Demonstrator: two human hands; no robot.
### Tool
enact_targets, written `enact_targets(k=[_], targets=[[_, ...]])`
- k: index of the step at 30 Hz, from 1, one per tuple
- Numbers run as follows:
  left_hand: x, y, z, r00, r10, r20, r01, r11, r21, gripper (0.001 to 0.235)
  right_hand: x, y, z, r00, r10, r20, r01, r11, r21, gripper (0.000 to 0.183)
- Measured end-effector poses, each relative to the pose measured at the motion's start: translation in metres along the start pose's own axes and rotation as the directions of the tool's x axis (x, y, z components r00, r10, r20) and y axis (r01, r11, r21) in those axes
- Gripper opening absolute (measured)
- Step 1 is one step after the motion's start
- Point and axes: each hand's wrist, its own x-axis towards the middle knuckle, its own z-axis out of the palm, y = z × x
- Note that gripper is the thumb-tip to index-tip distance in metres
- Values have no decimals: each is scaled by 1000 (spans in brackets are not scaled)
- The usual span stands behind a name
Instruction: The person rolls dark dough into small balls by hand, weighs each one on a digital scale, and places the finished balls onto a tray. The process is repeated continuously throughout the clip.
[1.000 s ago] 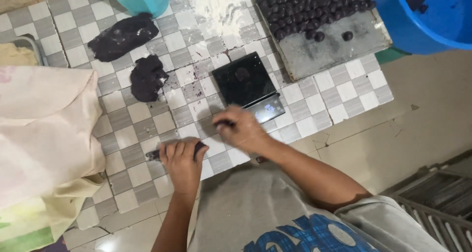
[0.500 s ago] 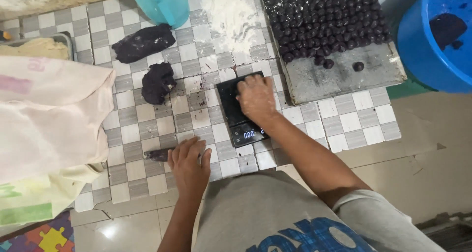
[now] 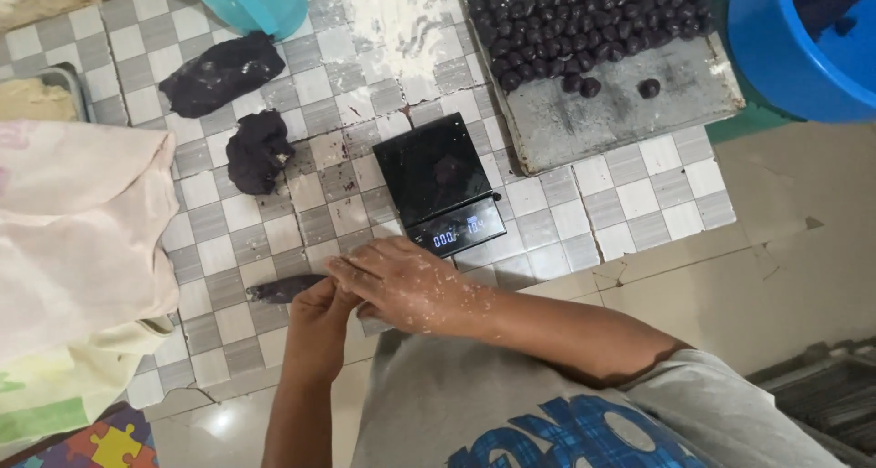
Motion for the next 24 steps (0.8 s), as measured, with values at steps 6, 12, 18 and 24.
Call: enact_targets(k=[6, 12, 18, 24], targets=[[2, 0, -23, 981, 181, 66, -192, 931, 311, 16, 8, 9, -18, 996, 25, 86, -30, 998, 53, 24], [-2, 15, -34, 967, 158, -200, -120, 974, 191, 19, 13, 76, -33, 868, 162, -469, -249, 960, -129, 40], [1, -12, -29, 984, -1, -180, -5, 999, -35, 21, -9, 107, -17, 647, 759, -65, -744, 612, -268, 63], [8, -16, -14, 993, -77, -87, 74, 996, -43, 33, -28, 104, 0, 738, 663, -122, -669, 697, -258, 25]])
